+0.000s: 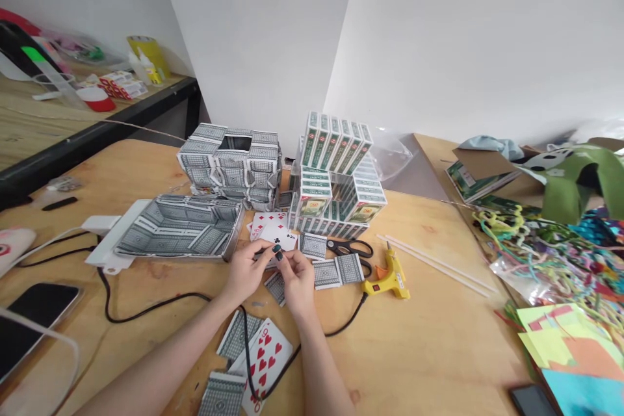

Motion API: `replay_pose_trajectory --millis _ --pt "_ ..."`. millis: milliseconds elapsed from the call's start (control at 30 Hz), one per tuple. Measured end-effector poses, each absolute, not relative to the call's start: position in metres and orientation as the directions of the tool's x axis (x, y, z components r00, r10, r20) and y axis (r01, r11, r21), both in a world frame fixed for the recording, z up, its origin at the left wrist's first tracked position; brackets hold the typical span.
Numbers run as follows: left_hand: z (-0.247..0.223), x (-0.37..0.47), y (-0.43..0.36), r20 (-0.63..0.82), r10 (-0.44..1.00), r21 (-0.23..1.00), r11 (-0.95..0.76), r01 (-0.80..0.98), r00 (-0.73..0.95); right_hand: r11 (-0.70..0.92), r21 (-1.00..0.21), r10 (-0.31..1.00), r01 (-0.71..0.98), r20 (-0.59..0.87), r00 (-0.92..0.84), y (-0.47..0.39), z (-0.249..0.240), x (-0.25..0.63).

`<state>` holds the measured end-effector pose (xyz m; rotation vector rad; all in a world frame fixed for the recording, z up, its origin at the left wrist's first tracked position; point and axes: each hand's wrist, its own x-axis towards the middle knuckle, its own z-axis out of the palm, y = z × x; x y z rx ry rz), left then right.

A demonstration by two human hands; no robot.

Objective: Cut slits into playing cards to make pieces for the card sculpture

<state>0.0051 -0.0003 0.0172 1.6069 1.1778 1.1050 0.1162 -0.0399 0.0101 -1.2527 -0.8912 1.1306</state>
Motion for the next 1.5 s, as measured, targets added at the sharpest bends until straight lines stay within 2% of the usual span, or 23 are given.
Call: replay_pose_trajectory --millis 167,500,900,1000,1167,1300,1400,1500 --pt "0.016 0.005 -0.002 0.249 0.948 0.914 -0.298 0.277 0.2 -0.001 -0.992 0.967 -0.123 -0.033 0.253 -0.041 0.01 0.113" --pt "0.014 0.006 -0.001 0.188 0.979 0.942 -0.203 0.268 0.08 0.005 -0.992 0.955 -0.124 -0.032 0.293 -0.041 0.012 0.107" --pt "0.012 0.003 0.006 0.159 0.986 0.953 -0.166 0.254 0.049 -0.062 -0.954 0.992 -0.292 -0.091 0.086 -0.043 0.019 0.108" --pt "0.01 0.003 0.006 0.132 0.99 0.967 -0.138 0.214 0.041 -0.06 -0.953 0.991 -0.296 -0.093 0.098 -0.043 0.019 0.109" --pt "0.014 0.004 0.003 0.108 0.993 0.986 -0.115 0.124 0.056 0.004 -0.986 0.971 -0.169 -0.036 0.236 -0.041 0.013 0.105" --pt "0.018 0.004 0.0 0.126 0.986 0.989 -0.134 0.064 0.11 -0.061 -0.998 0.921 0.035 -0.043 0.387 -0.04 0.003 0.107" --pt "0.017 0.003 -0.003 0.155 0.976 0.975 -0.176 0.137 0.151 -0.07 -0.995 0.916 0.074 -0.034 0.401 -0.04 -0.001 0.109" --pt "0.014 0.001 -0.003 0.17 0.978 0.959 -0.193 0.208 0.122 -0.038 -0.991 0.927 0.126 0.012 0.376 -0.041 0.0 0.11"
